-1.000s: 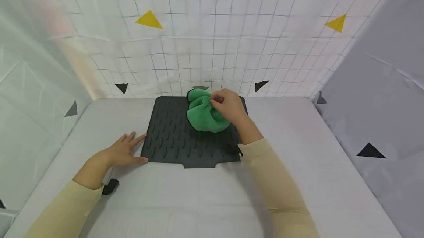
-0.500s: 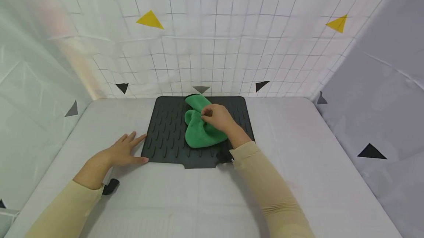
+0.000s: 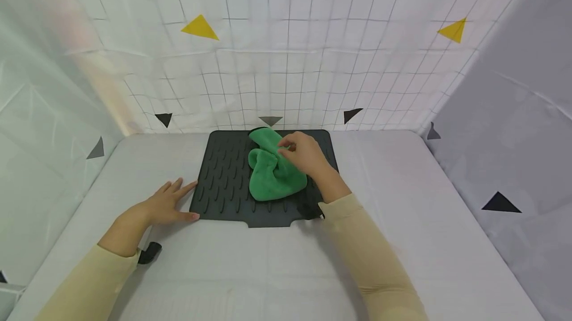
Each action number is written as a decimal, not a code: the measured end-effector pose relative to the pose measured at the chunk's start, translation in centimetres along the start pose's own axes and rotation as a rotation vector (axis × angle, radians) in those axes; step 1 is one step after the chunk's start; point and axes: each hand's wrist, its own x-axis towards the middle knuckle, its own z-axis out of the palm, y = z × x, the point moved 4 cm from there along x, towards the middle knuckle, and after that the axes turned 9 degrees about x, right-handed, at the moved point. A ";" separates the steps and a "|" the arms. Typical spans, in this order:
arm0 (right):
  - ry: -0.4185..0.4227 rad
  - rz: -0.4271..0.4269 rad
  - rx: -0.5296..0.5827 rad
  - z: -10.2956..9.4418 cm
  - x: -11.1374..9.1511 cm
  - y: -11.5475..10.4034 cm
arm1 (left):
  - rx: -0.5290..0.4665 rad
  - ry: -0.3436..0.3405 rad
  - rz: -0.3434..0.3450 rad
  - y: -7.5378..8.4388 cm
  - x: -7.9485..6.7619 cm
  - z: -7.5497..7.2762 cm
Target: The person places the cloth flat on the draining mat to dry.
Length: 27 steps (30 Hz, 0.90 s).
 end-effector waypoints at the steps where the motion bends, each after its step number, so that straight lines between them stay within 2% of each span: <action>1: 0.011 -0.005 0.002 -0.3 -0.1 -0.1 | -0.002 0.000 0.000 0.0 0.0 0.0; 8: 0.067 -0.013 0.000 -2.2 -1.3 0.0 | -0.027 -0.006 -0.007 0.1 0.0 -0.2; 15: 0.110 -0.021 -0.005 -3.1 -2.5 1.4 | -0.078 -0.015 -0.023 0.5 0.0 -0.7; 19: 0.130 -0.009 0.025 -3.5 -3.2 2.4 | -0.115 0.010 -0.015 1.1 0.5 -1.3; 27: 0.129 0.034 0.043 -3.4 -4.1 4.0 | -0.161 0.102 0.048 3.2 2.6 -2.4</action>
